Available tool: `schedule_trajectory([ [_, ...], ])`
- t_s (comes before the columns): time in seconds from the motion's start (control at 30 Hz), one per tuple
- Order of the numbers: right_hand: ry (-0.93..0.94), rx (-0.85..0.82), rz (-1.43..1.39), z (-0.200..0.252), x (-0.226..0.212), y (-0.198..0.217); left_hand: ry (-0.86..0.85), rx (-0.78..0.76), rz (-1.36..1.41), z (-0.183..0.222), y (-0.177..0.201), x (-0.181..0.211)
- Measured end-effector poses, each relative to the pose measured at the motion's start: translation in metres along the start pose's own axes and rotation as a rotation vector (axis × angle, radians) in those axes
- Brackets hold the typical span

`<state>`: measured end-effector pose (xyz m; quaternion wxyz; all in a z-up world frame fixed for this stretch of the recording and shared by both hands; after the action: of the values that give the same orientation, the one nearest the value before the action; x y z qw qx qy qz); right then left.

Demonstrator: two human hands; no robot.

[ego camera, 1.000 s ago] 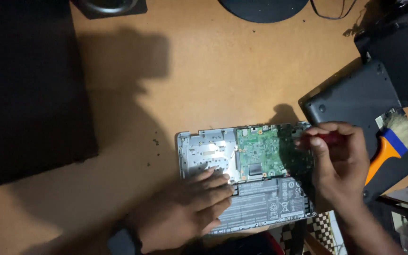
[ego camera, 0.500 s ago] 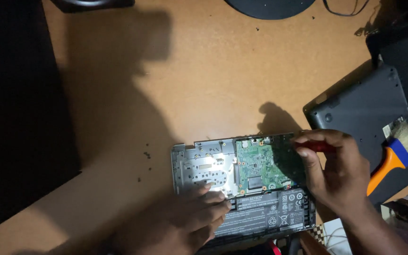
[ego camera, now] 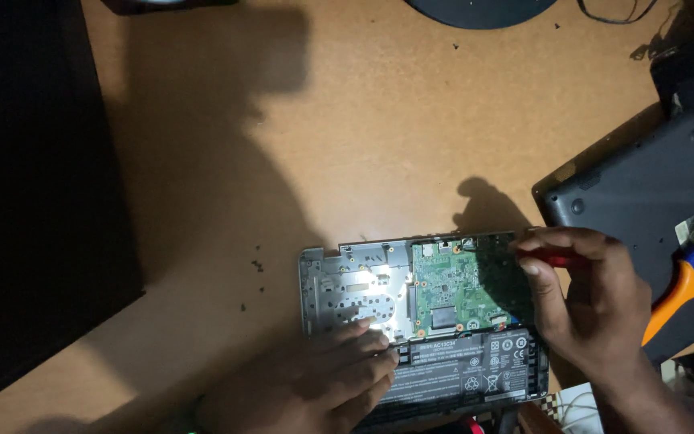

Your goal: Disassembling a laptop to access internal components like the motherboard and battery using a screwdriver and manual manipulation of cables.

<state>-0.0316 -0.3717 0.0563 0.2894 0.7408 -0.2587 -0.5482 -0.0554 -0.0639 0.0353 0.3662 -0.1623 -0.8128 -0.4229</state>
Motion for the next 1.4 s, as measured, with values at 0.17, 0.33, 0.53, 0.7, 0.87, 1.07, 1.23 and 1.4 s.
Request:
schedule_trajectory([
  [0.17,-0.022,0.007,0.102,0.005,-0.003,0.003,0.22,0.073,0.155,-0.008,0.006,0.006],
  [0.33,0.119,-0.024,0.181,0.005,0.008,0.003,0.203,0.113,0.197,-0.011,0.004,0.001],
  [0.53,0.144,-0.051,0.119,0.0,0.001,0.002,0.182,0.085,0.202,-0.008,0.006,0.001],
  [0.7,0.163,-0.058,0.116,0.002,0.006,0.001,0.2,0.136,0.176,-0.008,0.006,0.001],
  [0.87,0.101,-0.055,0.22,0.002,0.001,0.002,0.183,0.061,0.173,-0.004,0.0,-0.002],
  [1.07,0.156,-0.061,0.246,0.002,0.006,0.002,0.097,0.058,0.084,-0.001,0.0,0.0],
  [1.23,0.281,-0.107,0.282,-0.016,-0.007,0.005,0.201,0.092,0.161,-0.004,-0.002,0.001],
  [1.4,0.338,-0.195,0.4,-0.035,-0.028,0.009,0.252,0.081,0.172,-0.007,0.004,0.005],
])
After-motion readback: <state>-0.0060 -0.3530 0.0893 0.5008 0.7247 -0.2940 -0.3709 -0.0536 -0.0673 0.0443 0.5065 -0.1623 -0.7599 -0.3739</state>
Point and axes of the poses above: each hand's wrist, its own z-axis away from the middle knuckle, its own y-axis out of the back of the hand, x = y × z, the point moved 1 cm from there along -z, towards the middle knuckle, and after that the axes turned 1 degree about -z, right-handed, at the moved point
